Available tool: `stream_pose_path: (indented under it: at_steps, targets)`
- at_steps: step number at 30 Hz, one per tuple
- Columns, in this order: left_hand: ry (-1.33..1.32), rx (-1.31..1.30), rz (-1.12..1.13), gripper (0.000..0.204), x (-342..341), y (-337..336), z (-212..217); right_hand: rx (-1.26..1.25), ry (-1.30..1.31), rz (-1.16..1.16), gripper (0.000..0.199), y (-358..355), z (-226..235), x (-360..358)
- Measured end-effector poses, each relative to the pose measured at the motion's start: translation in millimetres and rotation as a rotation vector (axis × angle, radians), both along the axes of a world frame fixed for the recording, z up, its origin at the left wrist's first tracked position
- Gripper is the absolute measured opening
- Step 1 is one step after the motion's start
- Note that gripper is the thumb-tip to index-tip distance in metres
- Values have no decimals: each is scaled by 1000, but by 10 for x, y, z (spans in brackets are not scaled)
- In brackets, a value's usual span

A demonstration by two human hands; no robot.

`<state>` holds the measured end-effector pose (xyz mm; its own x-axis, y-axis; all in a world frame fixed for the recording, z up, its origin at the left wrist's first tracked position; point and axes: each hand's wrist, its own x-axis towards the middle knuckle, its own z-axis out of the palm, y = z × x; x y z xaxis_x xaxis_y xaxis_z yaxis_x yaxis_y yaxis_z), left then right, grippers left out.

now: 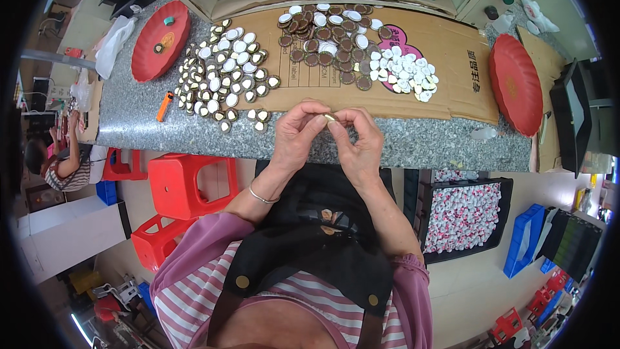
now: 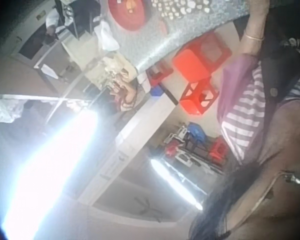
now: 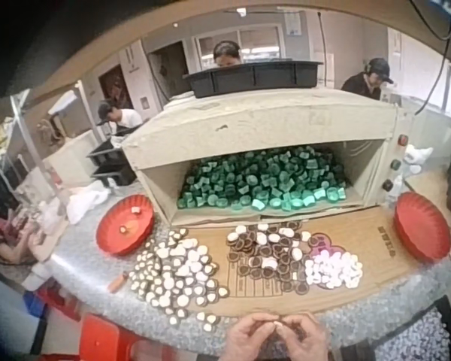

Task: Applying adhesive to small brown circular bases and attaching white components at a factory workbench.

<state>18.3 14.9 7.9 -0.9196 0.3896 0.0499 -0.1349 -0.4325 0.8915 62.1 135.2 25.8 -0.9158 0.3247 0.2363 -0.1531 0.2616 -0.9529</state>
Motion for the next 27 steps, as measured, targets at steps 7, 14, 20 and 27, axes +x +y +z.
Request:
stream_pose_path:
  at_steps: [7,14,20,27]
  targets:
    - [140,-121,-37,16,-140,-35,5,-22,-71,91,9,114,30,-74]
    - [312,-355,-37,19,-120,-149,87,28,-97,25,8,22,-80,-38]
    - [373,-371,-209,23,-186,-156,225,10,-138,84,10,170,-196,4]
    - [308,-305,-143,19,-148,-147,192,-603,3,119,8,2,-133,-27]
